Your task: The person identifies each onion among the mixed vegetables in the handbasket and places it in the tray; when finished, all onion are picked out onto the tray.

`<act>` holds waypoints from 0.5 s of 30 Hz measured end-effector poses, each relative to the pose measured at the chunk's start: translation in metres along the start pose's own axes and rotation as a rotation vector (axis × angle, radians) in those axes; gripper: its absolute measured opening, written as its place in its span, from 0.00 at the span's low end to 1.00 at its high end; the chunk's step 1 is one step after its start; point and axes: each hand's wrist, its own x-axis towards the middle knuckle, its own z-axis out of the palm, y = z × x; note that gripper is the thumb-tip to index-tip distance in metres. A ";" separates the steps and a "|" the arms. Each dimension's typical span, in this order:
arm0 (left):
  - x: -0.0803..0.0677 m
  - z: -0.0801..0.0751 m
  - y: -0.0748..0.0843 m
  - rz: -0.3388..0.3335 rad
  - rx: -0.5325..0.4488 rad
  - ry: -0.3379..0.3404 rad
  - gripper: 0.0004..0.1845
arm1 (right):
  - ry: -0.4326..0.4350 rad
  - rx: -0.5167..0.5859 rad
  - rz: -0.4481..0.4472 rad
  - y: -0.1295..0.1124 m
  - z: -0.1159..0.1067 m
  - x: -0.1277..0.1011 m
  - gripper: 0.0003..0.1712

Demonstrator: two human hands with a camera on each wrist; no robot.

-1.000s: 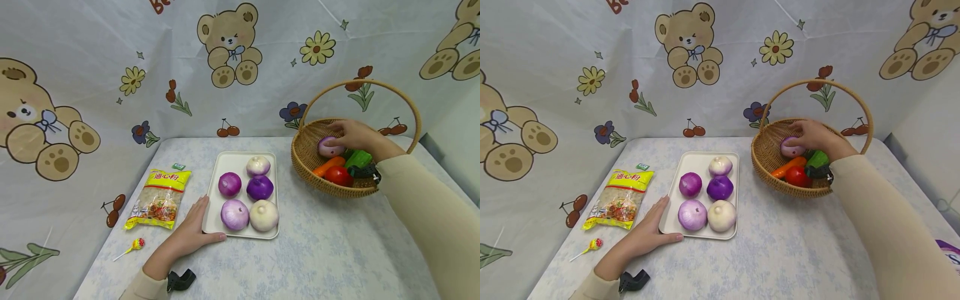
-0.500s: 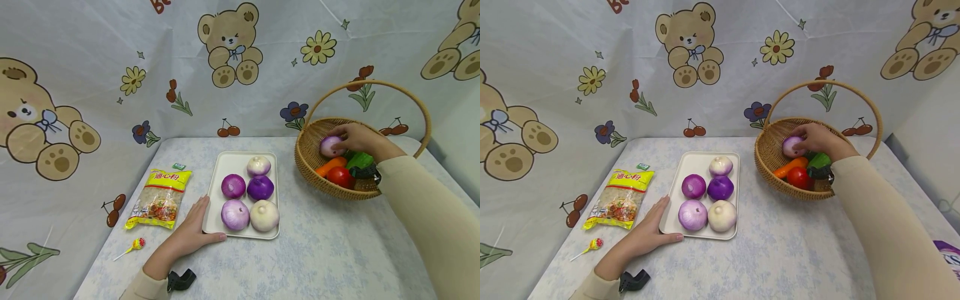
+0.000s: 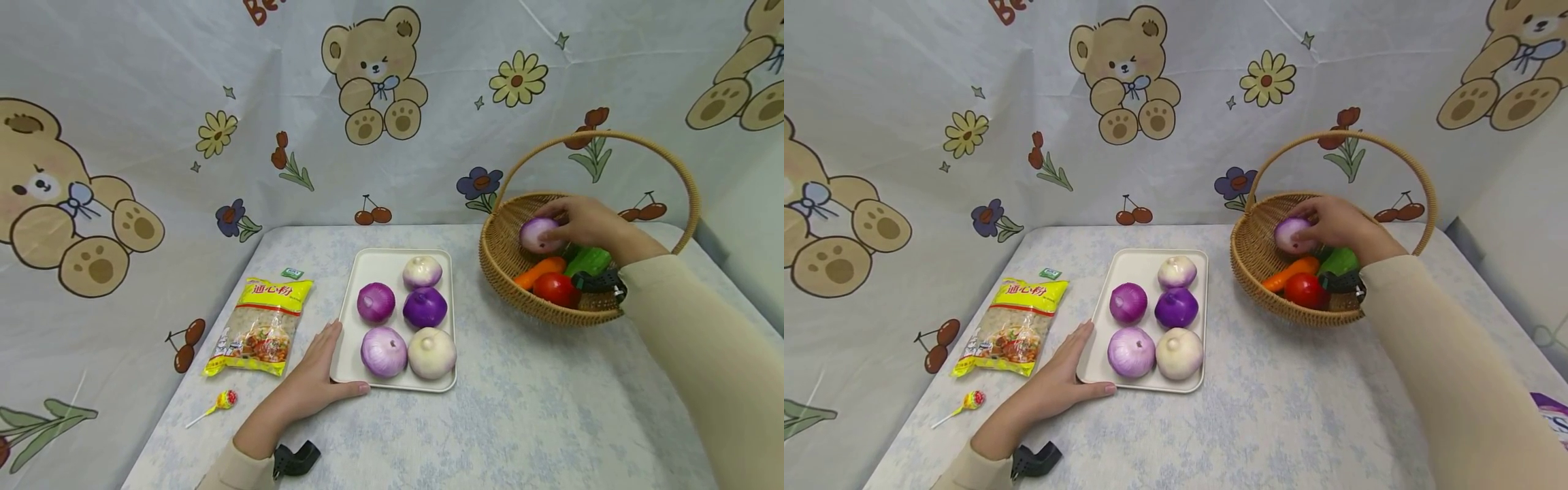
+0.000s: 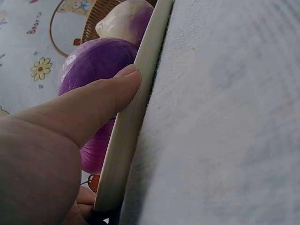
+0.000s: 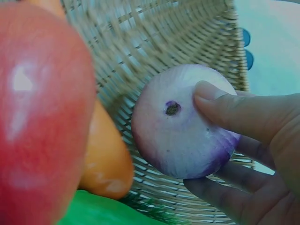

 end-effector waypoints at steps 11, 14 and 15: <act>0.000 0.001 0.001 -0.004 -0.004 -0.004 0.74 | 0.021 -0.004 -0.075 -0.019 -0.012 -0.014 0.31; 0.000 0.000 0.001 0.000 0.000 -0.001 0.74 | 0.024 0.001 -0.114 -0.028 -0.014 -0.018 0.31; 0.000 0.000 0.001 0.001 -0.002 0.000 0.74 | 0.026 0.008 -0.127 -0.032 -0.014 -0.020 0.30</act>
